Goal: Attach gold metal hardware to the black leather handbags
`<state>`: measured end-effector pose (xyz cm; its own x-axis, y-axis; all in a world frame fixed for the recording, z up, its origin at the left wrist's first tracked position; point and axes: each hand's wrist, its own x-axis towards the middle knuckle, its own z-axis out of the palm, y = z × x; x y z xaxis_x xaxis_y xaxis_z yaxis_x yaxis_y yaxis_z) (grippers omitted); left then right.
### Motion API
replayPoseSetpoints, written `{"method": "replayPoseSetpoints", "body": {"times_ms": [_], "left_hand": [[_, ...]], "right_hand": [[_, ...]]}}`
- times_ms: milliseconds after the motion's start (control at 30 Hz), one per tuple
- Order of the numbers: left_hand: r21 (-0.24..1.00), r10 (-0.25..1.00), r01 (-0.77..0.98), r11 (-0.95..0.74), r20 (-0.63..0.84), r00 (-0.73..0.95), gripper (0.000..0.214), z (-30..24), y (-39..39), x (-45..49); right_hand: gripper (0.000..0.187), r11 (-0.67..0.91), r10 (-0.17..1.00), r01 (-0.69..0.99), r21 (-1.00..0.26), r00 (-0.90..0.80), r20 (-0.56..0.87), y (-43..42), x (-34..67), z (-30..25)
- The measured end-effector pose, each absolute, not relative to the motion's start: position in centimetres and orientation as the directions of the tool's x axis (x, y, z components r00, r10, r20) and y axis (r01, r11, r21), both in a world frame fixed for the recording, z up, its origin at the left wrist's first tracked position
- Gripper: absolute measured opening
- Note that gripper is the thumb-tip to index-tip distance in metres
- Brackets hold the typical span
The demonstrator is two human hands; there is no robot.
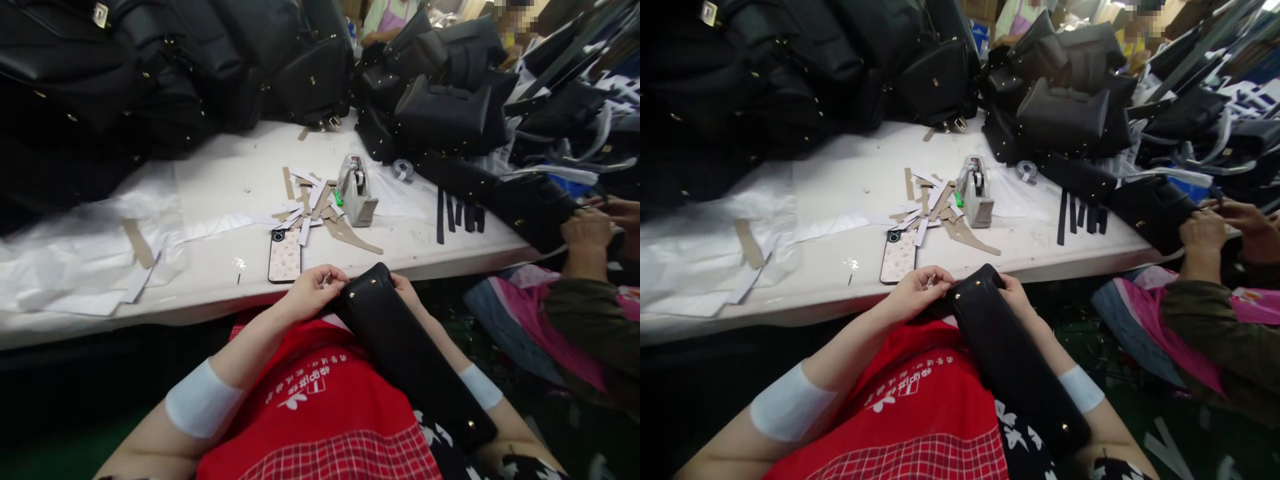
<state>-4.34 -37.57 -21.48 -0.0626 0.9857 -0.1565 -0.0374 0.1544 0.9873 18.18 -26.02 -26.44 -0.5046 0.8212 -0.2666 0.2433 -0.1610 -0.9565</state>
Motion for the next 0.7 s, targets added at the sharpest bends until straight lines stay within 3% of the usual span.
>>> {"method": "replayPoseSetpoints", "body": {"times_ms": [133,367,500,600,700], "left_hand": [[0.98,0.993,0.186,0.067,-0.047,-0.106,0.018,-21.4,-38.8,-3.7],[0.931,0.99,0.365,0.022,0.032,-0.141,0.011,-21.4,-40.2,-3.6],[0.924,0.983,0.375,0.082,-0.013,-0.185,0.007,-21.4,-40.5,-3.2],[0.899,0.968,0.406,0.163,-0.066,-0.242,0.003,-22.6,-40.2,-3.0],[0.87,0.975,0.477,0.126,-0.02,-0.221,0.008,-24.8,-39.4,-3.3]], "right_hand": [[0.026,-0.16,0.841,0.235,-0.959,-0.475,-0.257,-27.0,17.8,-26.2],[0.024,-0.194,0.825,0.224,-0.955,-0.489,-0.283,-27.2,16.7,-25.8],[0.018,-0.168,0.8,0.237,-0.957,-0.534,-0.273,-27.4,16.2,-25.3],[0.025,-0.143,0.771,0.253,-0.957,-0.577,-0.268,-26.8,16.3,-26.9],[0.026,-0.182,0.762,0.254,-0.95,-0.574,-0.3,-25.8,16.2,-29.4]]}}
